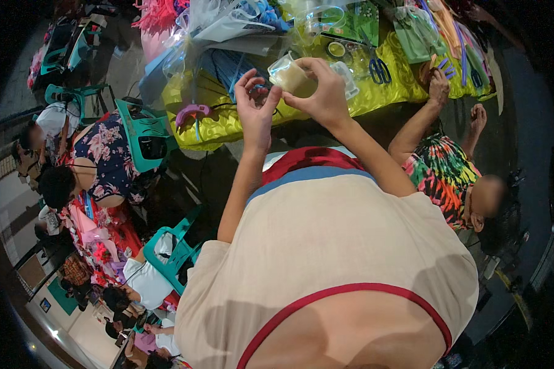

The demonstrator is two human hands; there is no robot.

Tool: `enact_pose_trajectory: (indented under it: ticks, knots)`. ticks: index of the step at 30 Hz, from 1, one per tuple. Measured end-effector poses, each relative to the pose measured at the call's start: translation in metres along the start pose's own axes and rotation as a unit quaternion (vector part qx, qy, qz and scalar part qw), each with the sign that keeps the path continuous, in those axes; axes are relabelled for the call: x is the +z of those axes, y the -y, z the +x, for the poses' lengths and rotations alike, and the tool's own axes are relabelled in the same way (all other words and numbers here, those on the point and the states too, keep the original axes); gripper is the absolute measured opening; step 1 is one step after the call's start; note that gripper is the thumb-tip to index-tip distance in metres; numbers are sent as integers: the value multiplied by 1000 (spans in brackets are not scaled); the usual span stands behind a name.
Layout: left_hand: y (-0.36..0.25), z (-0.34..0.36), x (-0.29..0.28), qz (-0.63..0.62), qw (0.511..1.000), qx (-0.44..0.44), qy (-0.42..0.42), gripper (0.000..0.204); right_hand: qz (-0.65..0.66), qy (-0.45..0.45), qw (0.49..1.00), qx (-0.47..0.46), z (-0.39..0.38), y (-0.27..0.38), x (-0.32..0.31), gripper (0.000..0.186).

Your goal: The person assembles a bouquet of fabric flowers by arranging them within layers of decorative mesh and plastic wrap, securing the base with tape and ribbon.

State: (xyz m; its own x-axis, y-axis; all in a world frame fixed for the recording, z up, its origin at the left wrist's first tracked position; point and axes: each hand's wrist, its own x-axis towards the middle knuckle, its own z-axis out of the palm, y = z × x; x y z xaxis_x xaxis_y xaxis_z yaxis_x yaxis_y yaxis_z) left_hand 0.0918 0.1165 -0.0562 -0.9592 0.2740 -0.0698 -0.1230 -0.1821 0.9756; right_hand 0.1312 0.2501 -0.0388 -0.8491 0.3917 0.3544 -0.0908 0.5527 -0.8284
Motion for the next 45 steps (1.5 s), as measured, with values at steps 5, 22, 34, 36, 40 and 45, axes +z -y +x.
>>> enact_pose_trajectory:
  ticks: [5,22,34,36,40,45]
  knots:
    - [-1,16,-22,-157,966,-53,199,74,132,121,984,15,-1,16,-8,47]
    - [-13,24,-31,-128,963,68,226,59,139,165,976,-18,13,21,-23,41]
    - [-48,25,-21,17,987,-82,137,20,36,160,984,-69,17,15,-32,42]
    - [-47,27,-24,51,988,-64,128,21,49,152,984,-73,17,16,-33,42]
    - [-32,30,-27,-45,987,-99,118,23,77,144,981,-104,16,18,-35,43]
    - [5,22,-20,-219,958,-147,113,22,272,156,949,42,-1,8,-17,45]
